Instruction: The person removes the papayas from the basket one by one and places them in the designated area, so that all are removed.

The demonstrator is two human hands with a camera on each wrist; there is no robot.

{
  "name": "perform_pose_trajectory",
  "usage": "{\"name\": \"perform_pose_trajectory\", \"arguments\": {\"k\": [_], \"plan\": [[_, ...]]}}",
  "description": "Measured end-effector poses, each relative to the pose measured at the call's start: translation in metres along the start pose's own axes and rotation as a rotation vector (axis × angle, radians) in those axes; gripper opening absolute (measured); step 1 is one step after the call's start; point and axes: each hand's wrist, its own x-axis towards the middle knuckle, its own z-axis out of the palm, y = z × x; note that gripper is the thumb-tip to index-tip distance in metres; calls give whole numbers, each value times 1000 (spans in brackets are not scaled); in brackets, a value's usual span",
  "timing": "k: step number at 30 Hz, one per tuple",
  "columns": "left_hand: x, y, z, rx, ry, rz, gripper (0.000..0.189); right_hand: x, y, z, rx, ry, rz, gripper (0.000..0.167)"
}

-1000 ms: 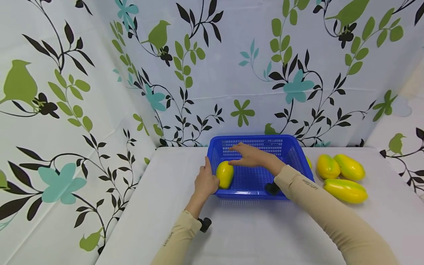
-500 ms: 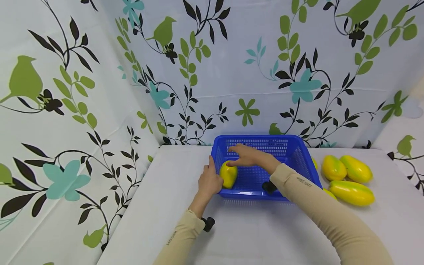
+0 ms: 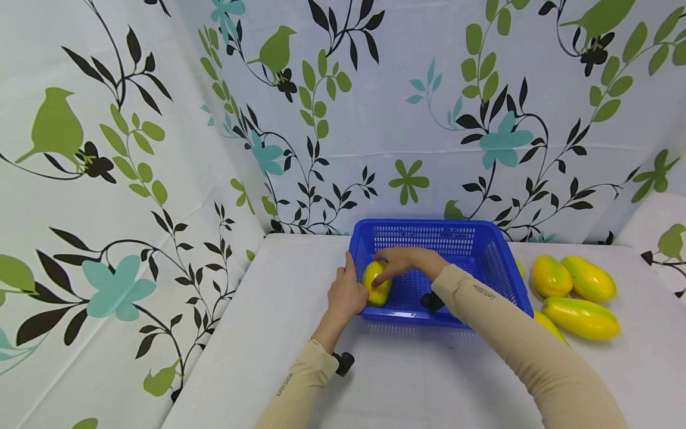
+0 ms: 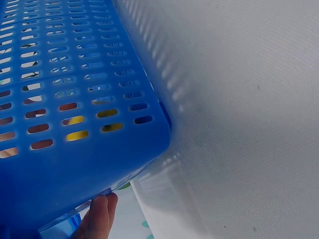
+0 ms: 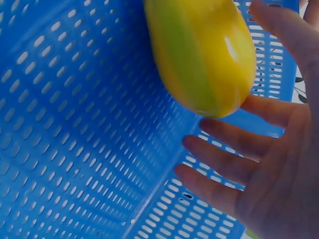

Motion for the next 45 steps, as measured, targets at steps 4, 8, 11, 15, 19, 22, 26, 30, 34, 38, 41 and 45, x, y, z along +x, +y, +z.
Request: {"name": "perform_pose_trajectory", "arguments": {"k": [4, 8, 11, 15, 19, 22, 26, 30, 34, 38, 41, 45], "plan": [[0, 1, 1, -1, -1, 7, 94, 3, -2, 2, 28, -39, -10, 84], [-1, 0, 2, -2, -2, 11, 92, 7, -7, 6, 14, -67, -10, 82], [-1, -2, 2, -1, 7, 10, 92, 9, -11, 6, -10, -66, -14, 76], [-1, -2, 1, -7, 9, 15, 93, 10, -15, 5, -18, -60, -9, 70], [-1, -3, 1, -14, 3, 15, 93, 10, -16, 4, -26, -58, -20, 68], [-2, -2, 1, -20, -1, 10, 93, 11, -15, 5, -41, -49, -27, 68], [-2, -1, 1, -32, -1, 3, 94, 12, -15, 6, -50, -43, -27, 67], [-2, 0, 0, -34, 1, 2, 93, 12, -15, 5, -43, -44, -18, 66], [-2, -1, 0, -32, 2, 4, 93, 13, -15, 6, -38, -58, -15, 64], [-2, -1, 0, -31, -1, 7, 93, 15, -18, 8, -28, -87, -9, 65], [-1, -1, -1, -29, 1, 9, 94, 17, -20, 9, -20, -114, -3, 70], [-2, -1, -2, -28, -4, 4, 96, 20, -23, 10, -18, -149, 12, 77]]}}
